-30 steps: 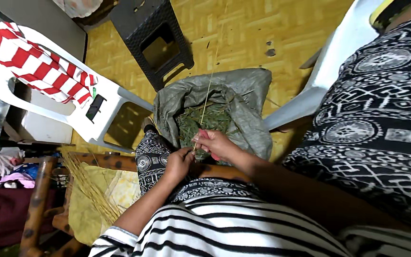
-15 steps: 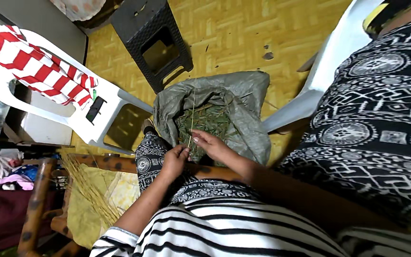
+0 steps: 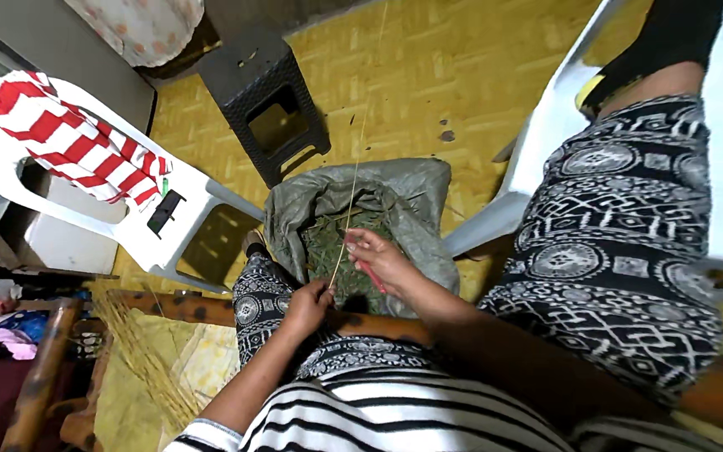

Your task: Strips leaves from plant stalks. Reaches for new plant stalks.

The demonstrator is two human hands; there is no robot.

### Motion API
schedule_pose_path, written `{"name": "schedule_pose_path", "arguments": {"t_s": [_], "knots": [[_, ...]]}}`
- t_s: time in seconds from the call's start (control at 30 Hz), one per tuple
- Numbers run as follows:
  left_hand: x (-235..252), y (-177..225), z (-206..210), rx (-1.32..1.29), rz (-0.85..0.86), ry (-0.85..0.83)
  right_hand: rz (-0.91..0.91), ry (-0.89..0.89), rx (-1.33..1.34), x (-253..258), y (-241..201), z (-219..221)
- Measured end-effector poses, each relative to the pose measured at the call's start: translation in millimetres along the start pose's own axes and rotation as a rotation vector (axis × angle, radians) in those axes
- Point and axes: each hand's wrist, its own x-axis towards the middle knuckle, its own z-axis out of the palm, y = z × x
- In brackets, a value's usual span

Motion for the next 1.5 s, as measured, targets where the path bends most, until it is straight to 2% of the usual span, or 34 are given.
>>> {"name": "schedule_pose_path", "arguments": {"t_s": [0.17, 0.47, 0.8, 0.93, 1.1, 1.23, 1.5], "knots": [[8.4, -1.2, -1.4, 0.028, -0.049, 0.007, -0.062, 0.051, -0.004, 4.8, -8.1, -10.7], [25.0, 33.9, 0.1, -0.196, 0.173, 0.101, -0.081, 0.009, 0.034, -5.4, -10.5, 4.9], [23.5, 43.9, 3.8, -0.590, 0.071, 0.088, -0.162, 0.006, -0.066, -12.9, -16.8, 13.4], [23.9, 37.7, -1.1, -0.436, 0.097, 0.220, -0.188, -0.026, -0.231, -14.2, -17.8, 18.6], [18.0, 38.5, -12.5, -0.307, 0.118, 0.263, -0.215, -0.058, -0.433, -20.3, -22.1, 24.9], [11.5, 39.6, -14.0, -0.241, 0.142, 0.301, -0.221, -0.022, -0.430, -17.0, -29.7, 25.2], [5.6, 33.2, -22.6, -0.208, 0.170, 0.325, -0.181, -0.057, -0.485, -22.9, -32.9, 34.8]]}}
